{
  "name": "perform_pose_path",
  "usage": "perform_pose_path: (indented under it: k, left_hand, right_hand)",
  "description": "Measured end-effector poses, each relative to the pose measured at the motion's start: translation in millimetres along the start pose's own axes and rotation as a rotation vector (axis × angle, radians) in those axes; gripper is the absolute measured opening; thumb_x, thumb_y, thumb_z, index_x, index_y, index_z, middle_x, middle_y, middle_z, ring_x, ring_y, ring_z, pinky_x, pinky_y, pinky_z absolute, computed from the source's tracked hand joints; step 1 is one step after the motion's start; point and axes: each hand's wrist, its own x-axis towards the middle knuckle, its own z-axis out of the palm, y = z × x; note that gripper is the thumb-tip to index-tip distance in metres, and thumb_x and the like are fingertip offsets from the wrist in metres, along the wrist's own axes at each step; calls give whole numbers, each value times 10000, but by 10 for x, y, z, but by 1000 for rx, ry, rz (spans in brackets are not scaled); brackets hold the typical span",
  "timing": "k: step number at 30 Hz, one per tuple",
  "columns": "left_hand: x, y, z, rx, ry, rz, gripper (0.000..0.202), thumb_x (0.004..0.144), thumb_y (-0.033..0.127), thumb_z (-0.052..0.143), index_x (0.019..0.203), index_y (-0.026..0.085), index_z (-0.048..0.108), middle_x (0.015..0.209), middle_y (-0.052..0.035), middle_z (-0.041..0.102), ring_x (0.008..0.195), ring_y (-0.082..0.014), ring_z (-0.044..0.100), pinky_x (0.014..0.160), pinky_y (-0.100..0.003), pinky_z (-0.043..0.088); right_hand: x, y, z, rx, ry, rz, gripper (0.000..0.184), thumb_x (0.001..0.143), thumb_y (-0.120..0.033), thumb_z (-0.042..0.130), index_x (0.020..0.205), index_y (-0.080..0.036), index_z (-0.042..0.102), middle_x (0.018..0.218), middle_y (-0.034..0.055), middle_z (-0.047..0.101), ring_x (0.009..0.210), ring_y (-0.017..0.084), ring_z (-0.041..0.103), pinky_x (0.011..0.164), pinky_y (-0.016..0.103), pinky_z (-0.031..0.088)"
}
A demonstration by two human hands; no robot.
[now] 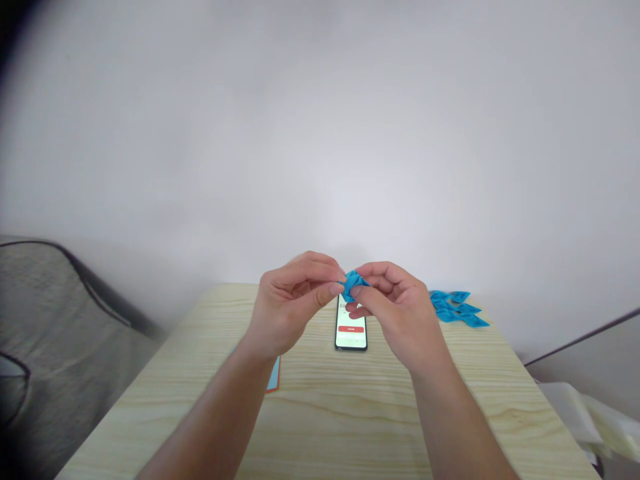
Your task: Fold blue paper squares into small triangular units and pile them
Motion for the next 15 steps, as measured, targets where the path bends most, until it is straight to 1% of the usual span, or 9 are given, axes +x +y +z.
perform_pose_path:
  k: [3,8,11,15]
  left_hand:
    - [4,-14,0,-8,0,13,127,841,162,784,953,218,803,1010,-83,686,978,-199,651,816,-326,567]
    - [11,-26,10,1,-4,26,105,838,194,791,939,219,800,1023,-81,671,975,-194,649,821,-322,560]
    - [4,7,22,41,9,-23,83,864,240,766,942,218,782,1040,-78,664,988,-191,646,840,-321,559]
    - [-14,80,38,134,25,-118,165,864,281,753,1011,215,715,1034,-64,688,970,-189,662,841,-320,560]
  right_hand:
    - [11,20,-4,26,17,0,267,772,-305,851,991,-222,722,866,6,729,711,152,694,692,339,656]
    - [20,30,-2,41,81,-22,228,770,-299,854,921,-213,708,838,-5,712,699,140,679,679,324,645]
    - [8,14,12,33,104,-35,229,780,-311,844,921,-218,689,847,-4,714,691,146,678,671,334,637]
    - [-35,-61,81,-89,143,-87,193,818,-305,803,921,-215,666,833,2,713,696,152,677,693,324,609]
